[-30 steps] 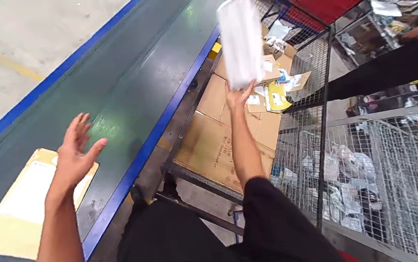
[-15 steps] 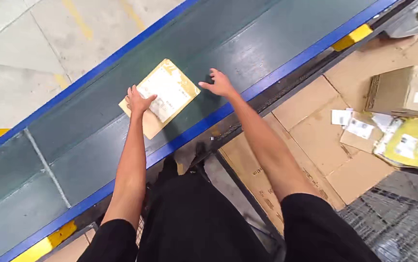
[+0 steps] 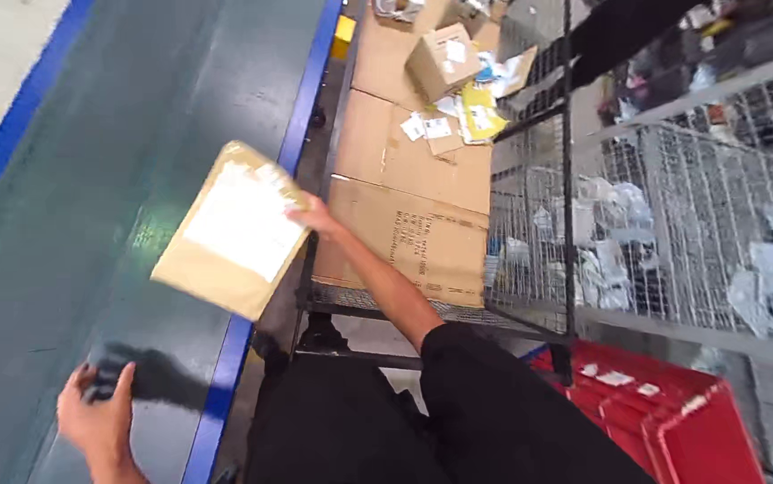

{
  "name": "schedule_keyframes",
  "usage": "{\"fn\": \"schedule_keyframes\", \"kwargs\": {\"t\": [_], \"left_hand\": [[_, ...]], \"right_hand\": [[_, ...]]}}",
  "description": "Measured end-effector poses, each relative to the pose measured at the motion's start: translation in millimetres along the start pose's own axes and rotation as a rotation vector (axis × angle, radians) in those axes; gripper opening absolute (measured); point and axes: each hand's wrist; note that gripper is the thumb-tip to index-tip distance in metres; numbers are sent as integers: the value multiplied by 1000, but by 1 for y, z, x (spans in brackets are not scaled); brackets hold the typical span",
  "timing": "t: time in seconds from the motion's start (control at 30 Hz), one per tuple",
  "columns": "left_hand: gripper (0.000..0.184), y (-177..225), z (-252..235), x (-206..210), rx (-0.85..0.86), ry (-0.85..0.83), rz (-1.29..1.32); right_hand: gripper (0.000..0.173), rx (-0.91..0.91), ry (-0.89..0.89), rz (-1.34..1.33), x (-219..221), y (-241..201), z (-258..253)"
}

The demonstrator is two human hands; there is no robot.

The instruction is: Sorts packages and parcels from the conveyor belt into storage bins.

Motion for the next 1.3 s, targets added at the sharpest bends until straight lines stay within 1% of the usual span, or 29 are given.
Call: {"fn": "schedule_keyframes", "kwargs": {"t": [0.07,0.13,0.2,0.23,0.27,0.3,0.33,0.4,0.47,0.53,0.6,0.67,0.73,0.8,0.87,0.93,1.0,1.07,1.17,1.23,1.3], "left_hand": [[69,-10,32,-3,-47,14,-5],[63,-12,48,-8,-107,-2,5],[66,-6,48,-13,-153,-6,28],[69,0,42,-15,-167,-9,28],[71,8,34,-17,-165,-7,23],[71,18,25,-18,-150,-6,19],[71,30,17,-19,-134,-7,12],[68,49,7,-14,-96,-7,19],[65,58,4,-6,-46,-15,31],[62,58,9,0,-22,-59,26],[56,52,23,0,-22,-75,26],[52,39,42,-6,-29,-59,23],[50,25,65,-15,-67,-17,20],[49,12,98,-33,-160,79,-16],[48,-4,132,-51,-277,201,-78],[49,-26,167,-69,-398,357,-139],[49,-48,199,-84,-519,533,-156],[53,-72,222,-99,-644,679,-136],[69,-111,252,-135,-801,849,-130],[81,-142,280,-169,-857,927,-104],[88,-174,308,-204,-872,1017,-54]], "right_hand": [[61,110,353,-143,-96,28,7],[68,154,666,-359,-195,49,14],[65,99,847,-574,-294,68,11],[66,86,875,-648,-334,74,8],[72,104,860,-678,-364,73,8],[79,143,842,-666,-383,69,10],[82,170,817,-619,-393,64,12],[78,172,713,-514,-388,53,13],[69,138,568,-421,-366,55,12],[63,160,463,-359,-335,65,12],[58,240,407,-315,-295,79,17],[53,310,393,-284,-255,99,17],[50,322,391,-192,-208,111,27],[50,224,381,-43,-147,118,42],[54,29,367,149,-89,121,62],[54,-141,364,319,-33,110,87],[50,-240,328,404,16,93,110],[45,-326,254,496,61,77,122],[40,-496,81,667,116,55,127],[41,-567,-110,713,154,38,125],[47,-564,-340,700,204,17,130]]}}
Point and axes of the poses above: each hand's wrist, its own z-axis away from the middle knuckle, its own x-axis out of the palm, y = z × x, and after that the axes turned 8 degrees about z, right-handed
